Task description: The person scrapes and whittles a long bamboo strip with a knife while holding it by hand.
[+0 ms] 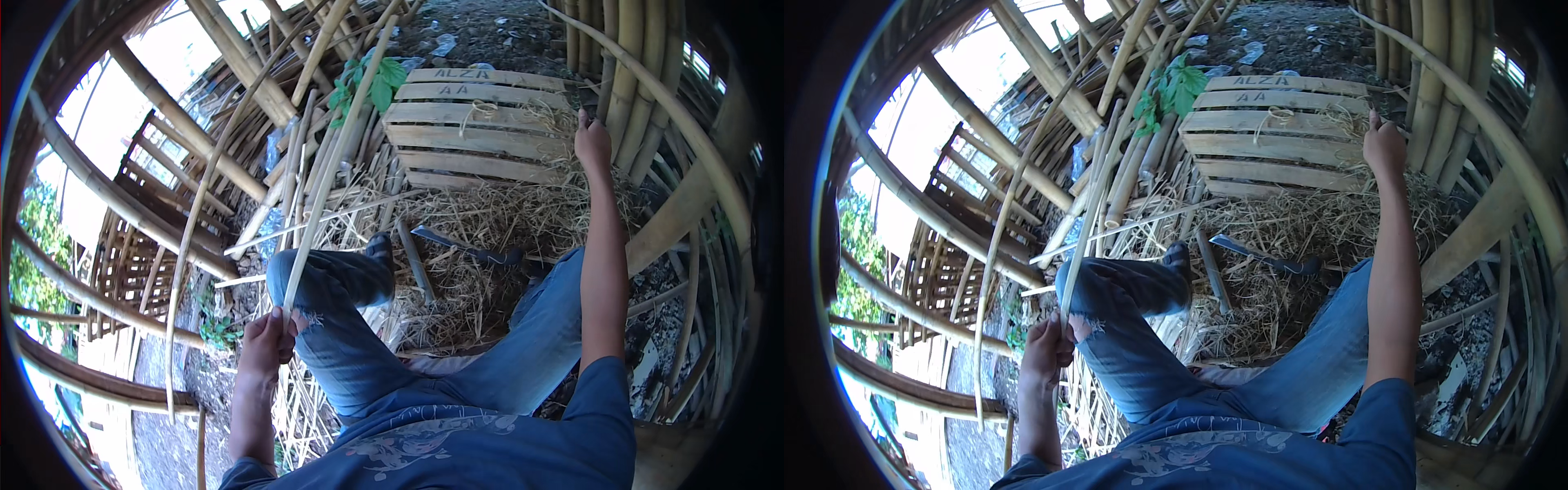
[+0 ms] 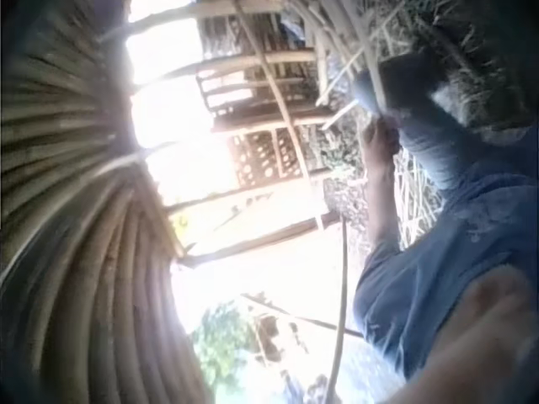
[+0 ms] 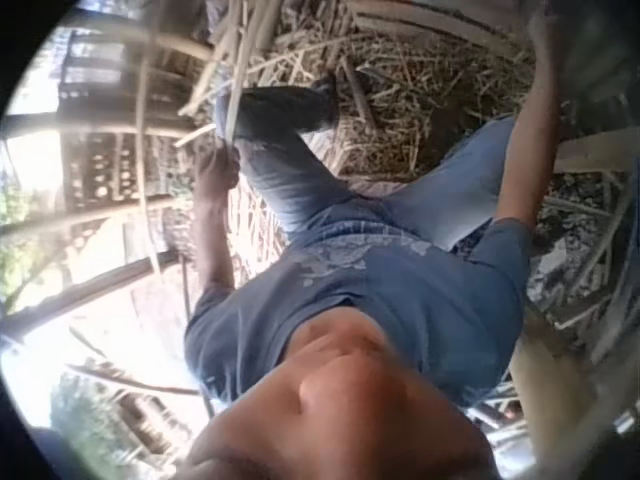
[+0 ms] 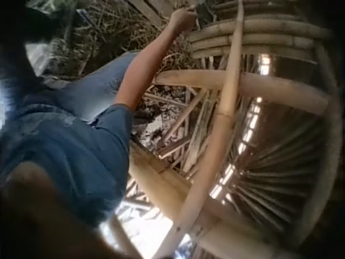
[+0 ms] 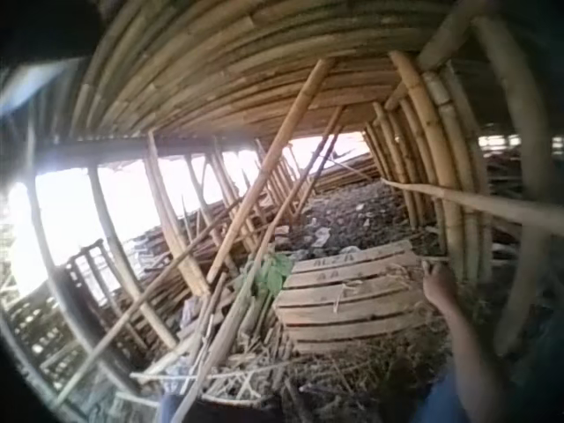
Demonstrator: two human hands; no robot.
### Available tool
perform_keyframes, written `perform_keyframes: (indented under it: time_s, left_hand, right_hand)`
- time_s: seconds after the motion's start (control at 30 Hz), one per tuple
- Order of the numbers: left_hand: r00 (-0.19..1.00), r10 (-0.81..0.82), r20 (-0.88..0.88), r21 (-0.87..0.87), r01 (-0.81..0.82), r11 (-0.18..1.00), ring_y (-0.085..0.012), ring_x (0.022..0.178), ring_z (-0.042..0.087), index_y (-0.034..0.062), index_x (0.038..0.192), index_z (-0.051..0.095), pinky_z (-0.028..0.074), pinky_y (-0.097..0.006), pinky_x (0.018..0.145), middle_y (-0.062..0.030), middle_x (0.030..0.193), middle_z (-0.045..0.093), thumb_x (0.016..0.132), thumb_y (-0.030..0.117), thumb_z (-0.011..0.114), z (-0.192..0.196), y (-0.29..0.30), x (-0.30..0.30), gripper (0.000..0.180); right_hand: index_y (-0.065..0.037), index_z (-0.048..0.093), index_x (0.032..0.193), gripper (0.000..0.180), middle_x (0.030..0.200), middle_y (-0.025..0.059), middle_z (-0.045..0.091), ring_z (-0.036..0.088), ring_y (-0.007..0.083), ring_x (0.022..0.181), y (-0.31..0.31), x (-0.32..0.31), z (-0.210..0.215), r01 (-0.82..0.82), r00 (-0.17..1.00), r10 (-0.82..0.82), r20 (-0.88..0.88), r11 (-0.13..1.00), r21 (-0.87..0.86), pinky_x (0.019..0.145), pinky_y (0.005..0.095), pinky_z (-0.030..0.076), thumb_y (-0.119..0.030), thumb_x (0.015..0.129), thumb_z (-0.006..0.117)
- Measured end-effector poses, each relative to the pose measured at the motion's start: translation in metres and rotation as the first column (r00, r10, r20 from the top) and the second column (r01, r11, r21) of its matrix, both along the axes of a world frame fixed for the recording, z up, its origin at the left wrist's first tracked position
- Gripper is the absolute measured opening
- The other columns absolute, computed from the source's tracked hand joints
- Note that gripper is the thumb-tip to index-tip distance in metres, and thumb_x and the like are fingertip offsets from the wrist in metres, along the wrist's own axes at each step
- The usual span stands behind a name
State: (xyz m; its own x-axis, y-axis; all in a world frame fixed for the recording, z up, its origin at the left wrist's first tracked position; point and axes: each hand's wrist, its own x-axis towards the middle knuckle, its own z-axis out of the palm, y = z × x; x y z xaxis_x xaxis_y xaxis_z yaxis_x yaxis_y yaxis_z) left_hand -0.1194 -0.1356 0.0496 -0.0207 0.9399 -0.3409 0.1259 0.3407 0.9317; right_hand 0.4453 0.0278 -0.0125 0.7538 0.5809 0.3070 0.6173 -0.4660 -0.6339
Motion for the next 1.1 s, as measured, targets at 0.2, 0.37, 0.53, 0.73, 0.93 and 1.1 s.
perform_keyframes:
  time_s: [0.2, 0.37, 0.53, 0.73, 0.93, 1.1]
  left_hand:
    - [0.98, 0.121, 0.161, -0.024, -0.118, 0.993, -0.0044, 0.04, 0.027, 0.0032, 0.083, 0.054, 0.021, -0.021, 0.037, 0.0043, 0.054, 0.036, 0.101, 0.035, 0.037, -0.006, -0.001, -0.001, 0.04]
    - [0.979, 0.026, 0.203, 0.032, -0.033, 0.999, -0.0062, 0.044, 0.031, 0.0018, 0.09, 0.053, 0.026, -0.021, 0.04, 0.003, 0.058, 0.037, 0.102, 0.03, 0.036, 0.002, 0.012, 0.026, 0.036]
    - [0.933, -0.154, 0.325, 0.017, 0.157, 0.987, -0.0053, 0.047, 0.031, 0.004, 0.092, 0.055, 0.026, -0.021, 0.042, 0.0045, 0.061, 0.036, 0.101, 0.029, 0.04, 0.008, 0.057, 0.066, 0.03]
    - [0.814, -0.321, 0.485, 0.036, 0.348, 0.937, -0.0047, 0.049, 0.027, 0.0046, 0.093, 0.054, 0.022, -0.02, 0.043, 0.0041, 0.064, 0.037, 0.101, 0.031, 0.039, 0.011, 0.131, 0.124, 0.032]
    - [0.708, -0.418, 0.569, 0.025, 0.493, 0.87, -0.005, 0.048, 0.028, 0.0028, 0.095, 0.054, 0.024, -0.02, 0.044, 0.0026, 0.066, 0.041, 0.101, 0.026, 0.038, -0.01, 0.184, 0.186, 0.029]
    - [0.683, -0.506, 0.527, 0.042, 0.574, 0.818, -0.0075, 0.053, 0.038, 0.0019, 0.097, 0.055, 0.035, -0.022, 0.05, -0.0012, 0.07, 0.046, 0.102, 0.026, 0.038, -0.029, 0.191, 0.21, 0.03]
  right_hand:
    - [0.002, 0.06, 0.092, 0.043, 0.083, 0.0231, 0.065, 0.063, 0.04, 0.082, -0.001, -0.046, 0.016, -0.166, 0.972, 0.137, 0.193, 0.975, 0.146, 0.071, 0.0475, 0.049, -0.036, 0.097, 0.041]
    - [-0.003, 0.059, 0.093, 0.033, 0.076, 0.0187, 0.063, 0.061, 0.0363, 0.069, -0.001, -0.081, 0.025, -0.368, 0.929, 0.362, 0.072, 0.891, 0.265, 0.06, 0.0437, 0.044, -0.031, 0.098, 0.042]
    - [-0.002, 0.059, 0.088, 0.03, 0.065, 0.0147, 0.059, 0.059, 0.0329, 0.059, 0.001, -0.125, 0.025, -0.466, 0.88, 0.451, 0.147, 0.761, 0.452, 0.054, 0.0415, 0.043, -0.028, 0.097, 0.045]
    - [-0.003, 0.059, 0.08, 0.031, 0.052, 0.0041, 0.051, 0.048, 0.0138, 0.042, 0.015, -0.185, 0.017, -0.655, 0.737, 0.599, 0.313, 0.519, 0.549, 0.043, 0.0288, 0.037, -0.027, 0.096, 0.051]
    - [-0.006, 0.057, 0.076, 0.026, 0.052, -0.0054, 0.043, 0.034, 0.0033, 0.038, 0.02, -0.201, 0.027, -0.547, 0.103, 0.831, -0.547, 0.507, 0.667, 0.037, 0.0222, 0.023, -0.026, 0.092, 0.06]
    - [-0.005, 0.057, 0.077, 0.021, 0.052, -0.0061, 0.042, 0.032, 0.002, 0.038, 0.031, -0.175, 0.034, -0.474, 0.169, 0.771, -0.614, 0.61, 0.635, 0.036, 0.0207, 0.021, -0.02, 0.089, 0.064]
